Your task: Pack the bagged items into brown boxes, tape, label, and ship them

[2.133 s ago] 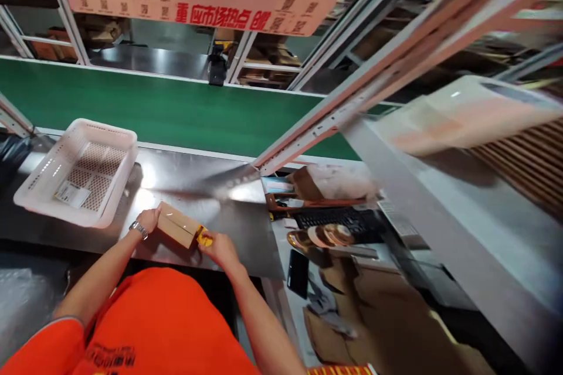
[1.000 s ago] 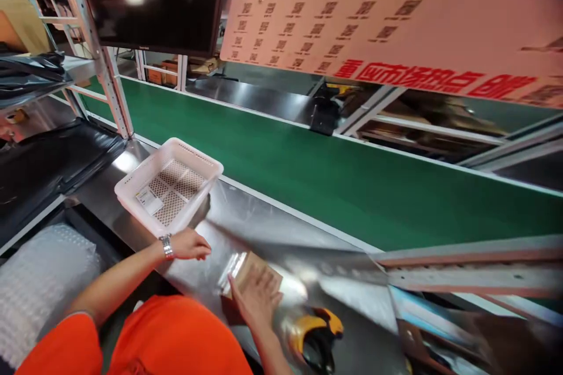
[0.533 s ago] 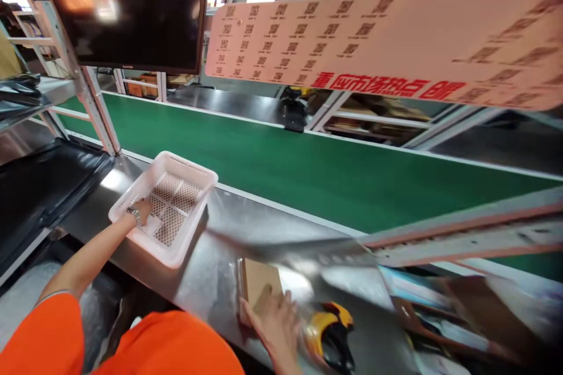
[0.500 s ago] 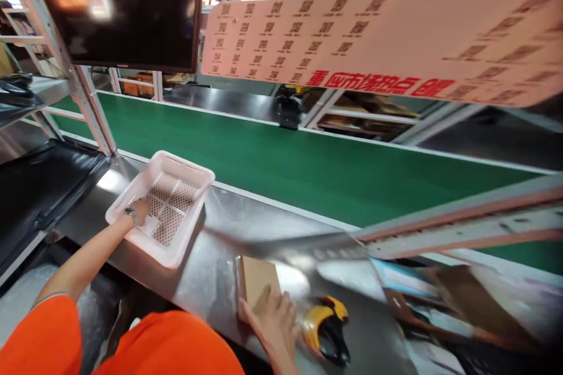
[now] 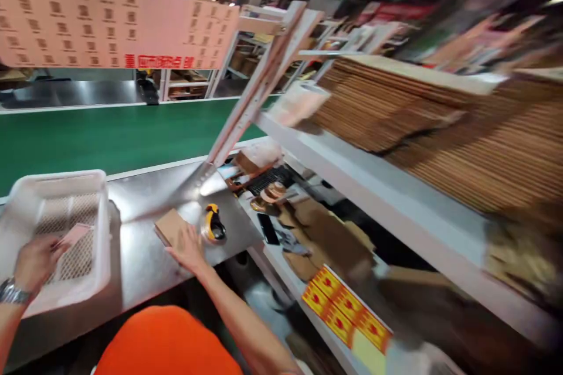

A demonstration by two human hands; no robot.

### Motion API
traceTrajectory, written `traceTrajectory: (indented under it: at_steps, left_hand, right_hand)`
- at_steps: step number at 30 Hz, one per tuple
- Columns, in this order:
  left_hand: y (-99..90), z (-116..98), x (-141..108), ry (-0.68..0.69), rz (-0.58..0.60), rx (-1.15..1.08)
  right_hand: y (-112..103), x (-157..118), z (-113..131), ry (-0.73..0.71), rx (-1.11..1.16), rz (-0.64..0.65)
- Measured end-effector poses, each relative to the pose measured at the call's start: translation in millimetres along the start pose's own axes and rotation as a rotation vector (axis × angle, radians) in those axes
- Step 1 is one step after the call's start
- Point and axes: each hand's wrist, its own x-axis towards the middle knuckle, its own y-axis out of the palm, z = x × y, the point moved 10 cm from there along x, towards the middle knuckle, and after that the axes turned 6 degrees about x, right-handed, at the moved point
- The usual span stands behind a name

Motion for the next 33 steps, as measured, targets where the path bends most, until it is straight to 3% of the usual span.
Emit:
traceTrajectory:
  at_steps: [1,3,5,7,9,12,16,18,21,23,27,33]
  left_hand:
    - [-0.9,-33.9,-5.3,0.099,-0.013,-0.02]
    - [12.8,-107.0,-21.5,0.269,0.079,-0.029]
    - [36.2,-173.2,-40.9,0.361,0.22,-0.067]
    - [62.4,-224.4,-58.4,0.412,0.35,-0.094]
    - [84.2,-255.1,-68.0,0.417,0.424,-0.135]
    - [97.8,-273.5,-64.7,0.307,0.396,-0.385]
    - [110.9,-290.6,-66.1,-0.038,0.309,-0.905]
    - [127.7,-321.4,-81.6,-0.138,0.355,-1.104]
    - [164.3,-389.9,-115.8,-0.092,0.598,-1.184]
    - [183.0,-420.6,-133.9,-0.045,0.648,-1.147]
    - [210.9,-441.2,-159.9,-0.111,0.62,-1.13]
    - [238.6,-459.0,-205.4,-0.234,0.665,-1.148]
  right_hand:
    - [-4.2,-6.2,22.9,-0.071,0.187,-0.026]
    - [-8.9,-22.7,71.8,-0.258,0.507,0.01]
    - [-13.7,-43.2,111.1,-0.42,0.587,0.104]
    - [-24.8,-61.1,124.3,-0.48,0.532,0.149]
    - [-42.1,-72.2,108.1,-0.423,0.472,0.138]
    - [-64.0,-82.7,49.6,-0.21,0.503,0.135]
    - [-86.3,-98.4,-29.0,0.105,0.86,0.014]
    - [-96.1,-108.8,-54.1,0.228,1.106,-0.114]
    - [-103.9,-124.4,-67.9,0.304,1.321,-0.185]
    - [-108.7,-134.2,-68.7,0.28,1.315,-0.13]
    - [-122.1,-160.8,-87.8,0.25,1.323,-0.06]
    - [-131.1,-198.9,-136.0,0.341,1.392,-0.001]
